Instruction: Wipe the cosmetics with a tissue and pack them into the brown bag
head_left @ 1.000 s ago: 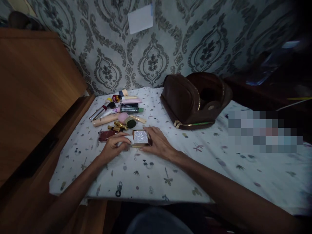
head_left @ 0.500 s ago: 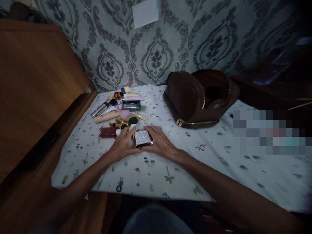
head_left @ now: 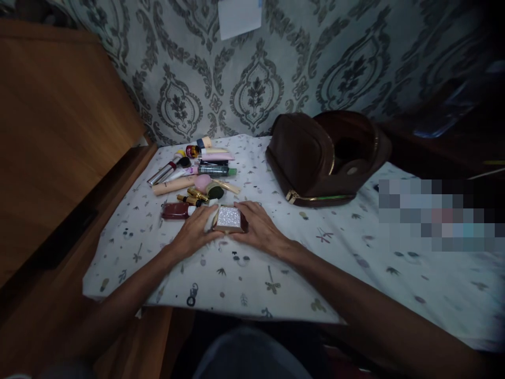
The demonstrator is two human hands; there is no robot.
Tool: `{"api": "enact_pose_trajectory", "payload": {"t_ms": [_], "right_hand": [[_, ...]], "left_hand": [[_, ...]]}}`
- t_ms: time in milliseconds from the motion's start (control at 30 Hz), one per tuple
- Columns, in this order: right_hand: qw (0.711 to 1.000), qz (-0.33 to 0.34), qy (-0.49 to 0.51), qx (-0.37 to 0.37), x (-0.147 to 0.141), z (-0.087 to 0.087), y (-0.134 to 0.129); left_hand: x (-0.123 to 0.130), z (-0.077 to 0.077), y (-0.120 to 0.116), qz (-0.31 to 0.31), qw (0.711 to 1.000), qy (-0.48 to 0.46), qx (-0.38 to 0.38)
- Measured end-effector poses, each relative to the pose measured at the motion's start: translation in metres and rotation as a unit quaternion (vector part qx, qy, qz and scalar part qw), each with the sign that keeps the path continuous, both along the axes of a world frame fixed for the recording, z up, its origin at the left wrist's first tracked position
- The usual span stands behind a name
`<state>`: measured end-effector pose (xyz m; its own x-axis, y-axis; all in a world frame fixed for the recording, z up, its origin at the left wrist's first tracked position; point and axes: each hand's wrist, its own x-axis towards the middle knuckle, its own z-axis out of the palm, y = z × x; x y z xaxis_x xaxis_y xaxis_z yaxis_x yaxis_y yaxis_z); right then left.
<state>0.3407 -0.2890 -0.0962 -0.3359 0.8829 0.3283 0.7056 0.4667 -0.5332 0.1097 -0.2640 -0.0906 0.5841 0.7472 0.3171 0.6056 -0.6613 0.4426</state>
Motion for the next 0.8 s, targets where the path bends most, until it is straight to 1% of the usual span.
{"api": "enact_pose_trajectory", "payload": {"t_ms": [167,300,400,800], "right_hand": [[1.0,-0.006,-0.008,0.001,-0.0003,0.0007,0.0001],[1.0,-0.005,-0.01,0.005,-0.0002,0.0008,-0.0001],[1.0,-0.008,-0.012,0.006,-0.0005,0.0018,-0.0008],[1.0,0.0,-0.018,0.014,0.0006,-0.0003,0.0012]], "left_hand": [[0.0006,0.0028,-0.002,-0.003,0.999,-0.041,0.034],[0.0003,0.0012,-0.0044,0.012,0.996,-0.04,0.074],[-0.0006,0.0014,-0.0058,0.003,0.995,-0.043,0.094],[-0.0003,0.0032,-0.0062,0.005,0.994,-0.039,0.097]]}}
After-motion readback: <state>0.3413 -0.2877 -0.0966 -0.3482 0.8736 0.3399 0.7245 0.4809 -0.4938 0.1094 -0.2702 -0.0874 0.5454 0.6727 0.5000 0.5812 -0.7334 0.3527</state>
